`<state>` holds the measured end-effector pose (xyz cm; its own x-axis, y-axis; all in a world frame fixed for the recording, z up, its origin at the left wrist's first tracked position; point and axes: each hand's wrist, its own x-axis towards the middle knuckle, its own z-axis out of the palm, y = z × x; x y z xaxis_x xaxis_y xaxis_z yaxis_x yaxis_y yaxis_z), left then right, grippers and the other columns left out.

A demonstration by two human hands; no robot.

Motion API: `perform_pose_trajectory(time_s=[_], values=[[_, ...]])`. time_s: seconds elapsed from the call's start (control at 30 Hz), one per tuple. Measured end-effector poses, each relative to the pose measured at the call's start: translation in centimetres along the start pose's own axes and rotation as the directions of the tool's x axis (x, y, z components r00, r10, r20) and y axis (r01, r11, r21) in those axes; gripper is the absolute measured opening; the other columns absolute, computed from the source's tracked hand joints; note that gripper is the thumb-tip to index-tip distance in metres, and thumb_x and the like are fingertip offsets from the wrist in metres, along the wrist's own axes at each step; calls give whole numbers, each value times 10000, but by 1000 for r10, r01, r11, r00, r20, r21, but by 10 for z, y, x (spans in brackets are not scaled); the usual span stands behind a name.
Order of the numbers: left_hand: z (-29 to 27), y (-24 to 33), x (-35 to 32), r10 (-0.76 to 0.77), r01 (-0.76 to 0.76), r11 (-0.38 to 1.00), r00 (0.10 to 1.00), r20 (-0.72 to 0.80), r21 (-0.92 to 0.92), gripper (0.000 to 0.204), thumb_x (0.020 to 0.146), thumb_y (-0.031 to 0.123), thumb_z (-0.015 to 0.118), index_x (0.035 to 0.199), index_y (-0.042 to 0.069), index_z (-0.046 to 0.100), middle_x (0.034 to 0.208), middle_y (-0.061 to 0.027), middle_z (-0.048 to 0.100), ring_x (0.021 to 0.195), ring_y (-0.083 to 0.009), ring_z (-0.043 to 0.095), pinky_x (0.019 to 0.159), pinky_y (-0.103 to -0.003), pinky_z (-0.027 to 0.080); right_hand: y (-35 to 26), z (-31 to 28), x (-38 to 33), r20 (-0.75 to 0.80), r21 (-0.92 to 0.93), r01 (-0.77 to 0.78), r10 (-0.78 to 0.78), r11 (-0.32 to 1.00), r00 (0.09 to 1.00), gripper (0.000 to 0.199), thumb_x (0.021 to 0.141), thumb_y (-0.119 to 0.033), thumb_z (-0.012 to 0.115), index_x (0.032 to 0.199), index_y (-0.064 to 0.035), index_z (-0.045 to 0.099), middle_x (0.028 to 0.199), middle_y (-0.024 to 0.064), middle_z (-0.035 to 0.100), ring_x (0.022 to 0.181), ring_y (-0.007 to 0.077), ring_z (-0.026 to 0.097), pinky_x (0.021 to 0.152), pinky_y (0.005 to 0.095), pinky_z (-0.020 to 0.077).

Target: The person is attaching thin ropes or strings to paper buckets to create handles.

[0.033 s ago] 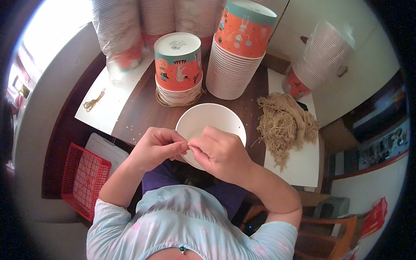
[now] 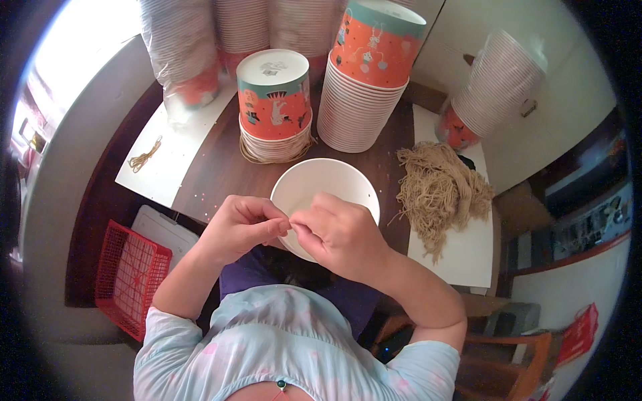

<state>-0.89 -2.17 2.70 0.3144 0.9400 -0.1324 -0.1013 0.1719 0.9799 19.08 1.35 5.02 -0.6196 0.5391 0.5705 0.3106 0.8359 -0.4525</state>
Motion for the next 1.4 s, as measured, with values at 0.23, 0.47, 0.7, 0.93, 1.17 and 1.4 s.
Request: perform_pose_trajectory(time_s=[0.23, 0.47, 0.7, 0.93, 1.17, 1.4], values=[[9, 14, -5, 343, -258, 870, 929, -138, 420, 66, 805, 13, 682, 848, -35, 670, 779, -32, 619, 646, -82, 607, 560, -223, 498, 5, -1, 8, -18, 82, -71, 73, 994, 997, 117, 732, -12, 693, 838, -53, 666, 666, 68, 527, 547, 197, 524, 488, 307, 412], [6, -6, -4, 643, -398, 496, 766, -18, 772, 216, 710, -86, 688, 901, 15, 670, 809, -64, 625, 590, -103, 571, 519, -238, 475, 31, 6, 9, 349, 378, -384, 255, 842, 902, 75, 764, -60, 643, 816, -12, 666, 718, 76, 598, 607, 179, 562, 569, 300, 455], [-4, -32, -12, 469, -181, 653, 859, -206, 736, 242, 743, -87, 659, 964, 11, 666, 893, -63, 647, 636, -66, 581, 525, -195, 461, 58, 23, 8, 544, 283, -481, 274, 830, 793, 94, 756, -72, 606, 800, -15, 667, 766, 100, 632, 685, 220, 610, 630, 337, 481], [-1, -37, -6, 431, -143, 664, 875, -220, 734, 233, 710, -41, 696, 937, 2, 666, 859, -67, 653, 595, -69, 575, 522, -203, 458, 55, 22, 16, 519, 297, -424, 228, 856, 824, 102, 772, -101, 587, 771, -25, 655, 771, 99, 628, 720, 262, 615, 665, 368, 484], [-1, -36, -7, 443, -148, 653, 870, -217, 743, 222, 710, -43, 694, 926, -1, 668, 847, -61, 652, 587, -67, 561, 521, -204, 453, 53, 25, 15, 512, 259, -406, 232, 877, 827, 104, 772, -100, 574, 759, -26, 647, 784, 102, 632, 733, 286, 616, 678, 390, 486], [4, -31, -11, 430, -137, 653, 877, -216, 745, 198, 715, -35, 706, 907, -4, 668, 838, -68, 654, 616, -82, 593, 532, -220, 472, 50, 30, 18, 518, 251, -385, 213, 888, 829, 115, 772, -101, 572, 774, -29, 662, 809, 106, 643, 753, 294, 621, 696, 398, 492]])
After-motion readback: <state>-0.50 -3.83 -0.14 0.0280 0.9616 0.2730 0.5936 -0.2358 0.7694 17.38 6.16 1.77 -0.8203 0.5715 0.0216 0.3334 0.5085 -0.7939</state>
